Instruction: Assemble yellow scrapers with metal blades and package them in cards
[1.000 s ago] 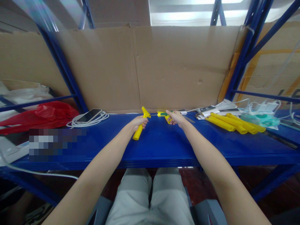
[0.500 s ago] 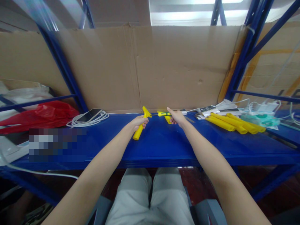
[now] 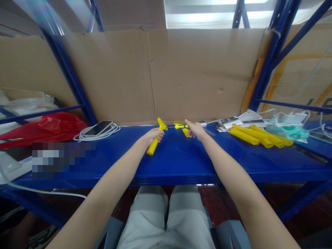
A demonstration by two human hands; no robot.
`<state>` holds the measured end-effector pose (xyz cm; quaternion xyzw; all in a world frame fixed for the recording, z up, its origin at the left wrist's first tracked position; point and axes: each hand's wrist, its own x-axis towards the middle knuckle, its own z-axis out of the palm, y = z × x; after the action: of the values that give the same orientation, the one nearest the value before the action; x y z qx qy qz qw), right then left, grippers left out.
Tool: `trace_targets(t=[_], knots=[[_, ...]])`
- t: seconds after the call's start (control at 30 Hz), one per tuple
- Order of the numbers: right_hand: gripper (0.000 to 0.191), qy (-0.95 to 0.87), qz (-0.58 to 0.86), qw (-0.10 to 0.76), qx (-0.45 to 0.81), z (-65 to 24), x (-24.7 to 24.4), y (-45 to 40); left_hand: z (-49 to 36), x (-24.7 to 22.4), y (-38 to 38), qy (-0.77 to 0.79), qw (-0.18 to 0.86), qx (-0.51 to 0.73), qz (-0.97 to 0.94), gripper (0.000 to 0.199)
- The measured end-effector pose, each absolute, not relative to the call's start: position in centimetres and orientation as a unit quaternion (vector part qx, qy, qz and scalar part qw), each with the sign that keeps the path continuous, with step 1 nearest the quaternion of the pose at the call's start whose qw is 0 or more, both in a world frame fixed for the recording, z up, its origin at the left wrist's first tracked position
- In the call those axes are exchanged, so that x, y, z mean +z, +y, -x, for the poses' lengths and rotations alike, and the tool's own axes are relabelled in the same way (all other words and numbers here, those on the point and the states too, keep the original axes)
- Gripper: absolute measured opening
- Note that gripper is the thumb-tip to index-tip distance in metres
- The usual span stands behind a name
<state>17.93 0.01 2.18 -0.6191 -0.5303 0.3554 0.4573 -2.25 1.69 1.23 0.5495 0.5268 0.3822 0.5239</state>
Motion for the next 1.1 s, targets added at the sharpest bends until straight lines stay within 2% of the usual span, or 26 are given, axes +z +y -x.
trace_targets(t=[0.73, 1.1], knots=[[0.044, -0.532, 0.632, 0.440, 0.351, -17.99, 2.17, 0.23, 2.24, 1.19, 1.68, 0.534, 0.523, 0.383, -0.543, 0.016], [0.040, -0.548, 0.633, 0.419, 0.352, -18.28, 2.70, -0.02, 2.29, 1.26, 1.67, 0.530, 0.522, 0.388, -0.545, 0.021]])
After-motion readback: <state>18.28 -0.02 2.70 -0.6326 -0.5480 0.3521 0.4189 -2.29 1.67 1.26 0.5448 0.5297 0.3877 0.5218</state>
